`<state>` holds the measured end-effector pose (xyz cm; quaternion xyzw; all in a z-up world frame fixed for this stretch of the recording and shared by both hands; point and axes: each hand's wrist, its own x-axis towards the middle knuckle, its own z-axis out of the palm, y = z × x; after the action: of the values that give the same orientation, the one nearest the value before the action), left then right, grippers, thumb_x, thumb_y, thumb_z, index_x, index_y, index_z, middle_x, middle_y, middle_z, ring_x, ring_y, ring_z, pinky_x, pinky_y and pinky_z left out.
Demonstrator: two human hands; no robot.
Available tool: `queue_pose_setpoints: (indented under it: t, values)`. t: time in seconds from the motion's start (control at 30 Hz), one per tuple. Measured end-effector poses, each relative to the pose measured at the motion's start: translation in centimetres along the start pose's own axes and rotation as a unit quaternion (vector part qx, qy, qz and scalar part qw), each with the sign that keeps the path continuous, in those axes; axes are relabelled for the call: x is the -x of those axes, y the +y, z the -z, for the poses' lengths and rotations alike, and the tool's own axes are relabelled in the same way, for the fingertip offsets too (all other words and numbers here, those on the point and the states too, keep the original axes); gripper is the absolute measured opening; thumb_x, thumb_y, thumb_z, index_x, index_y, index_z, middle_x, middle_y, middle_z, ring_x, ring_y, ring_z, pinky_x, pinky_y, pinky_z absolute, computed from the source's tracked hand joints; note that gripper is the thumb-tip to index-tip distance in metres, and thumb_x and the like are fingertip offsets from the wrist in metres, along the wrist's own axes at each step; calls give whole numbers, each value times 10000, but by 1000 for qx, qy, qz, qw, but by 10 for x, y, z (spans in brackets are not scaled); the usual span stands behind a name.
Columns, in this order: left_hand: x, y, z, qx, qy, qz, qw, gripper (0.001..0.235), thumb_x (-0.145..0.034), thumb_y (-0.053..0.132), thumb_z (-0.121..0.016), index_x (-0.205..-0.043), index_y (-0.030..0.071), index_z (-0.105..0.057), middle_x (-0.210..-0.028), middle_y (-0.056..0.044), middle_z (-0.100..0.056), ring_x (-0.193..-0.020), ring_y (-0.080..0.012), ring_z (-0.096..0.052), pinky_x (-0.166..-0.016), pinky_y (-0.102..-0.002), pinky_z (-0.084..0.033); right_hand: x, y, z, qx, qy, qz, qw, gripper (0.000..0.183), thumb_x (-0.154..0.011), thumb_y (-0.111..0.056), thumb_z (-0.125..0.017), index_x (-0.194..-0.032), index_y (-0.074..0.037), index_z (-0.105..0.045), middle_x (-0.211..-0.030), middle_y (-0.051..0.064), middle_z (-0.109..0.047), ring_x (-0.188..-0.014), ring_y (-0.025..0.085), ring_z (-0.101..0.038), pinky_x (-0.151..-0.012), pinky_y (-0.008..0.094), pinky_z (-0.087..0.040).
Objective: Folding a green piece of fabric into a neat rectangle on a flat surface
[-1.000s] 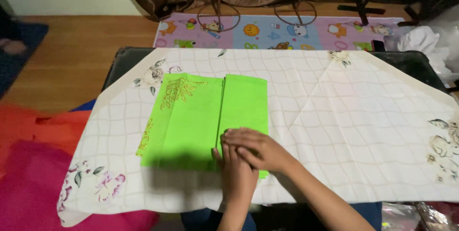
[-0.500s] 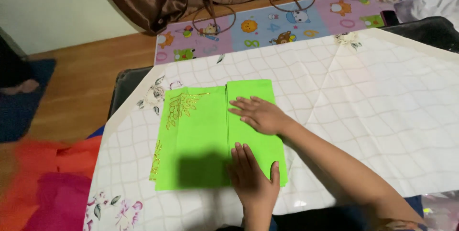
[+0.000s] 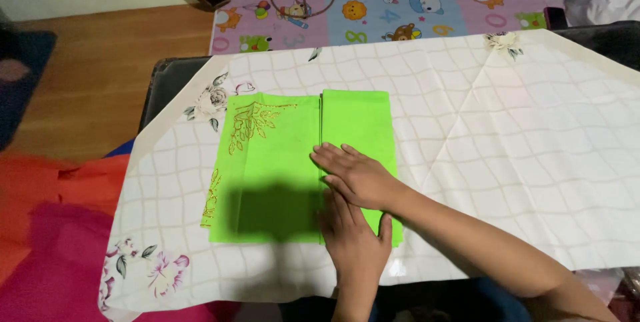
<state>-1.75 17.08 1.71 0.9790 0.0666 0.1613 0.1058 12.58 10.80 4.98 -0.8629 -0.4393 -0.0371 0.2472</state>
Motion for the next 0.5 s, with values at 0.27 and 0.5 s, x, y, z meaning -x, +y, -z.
queue_pose_setpoints:
  t: [0.27,0.5]
  values:
    - [-1,1,11,5,29,-6,1000,935,-903,616,-615,-1488,-86,-413,-1603,-284,-364,-1445,-392,-427,-1089,-543,-404,-43,79,-3,102,-41,-63,992,564,-1084,-436,-220,-1601,-238,-331,-1682,2,-288,-1565,240,-197,-1263,507,-127]
    - [-2,2,20,26,16,3,1000,892,-946,596,-559,-1500,-85,-403,-1615,-262,-357,-1483,-370,-370,-1115,-525,-369,18,25,25,60,168,-295,939,482,-936,-63,-518,-1413,1,-539,-1401,229,-586,-1226,404,-590,-956,470,-520]
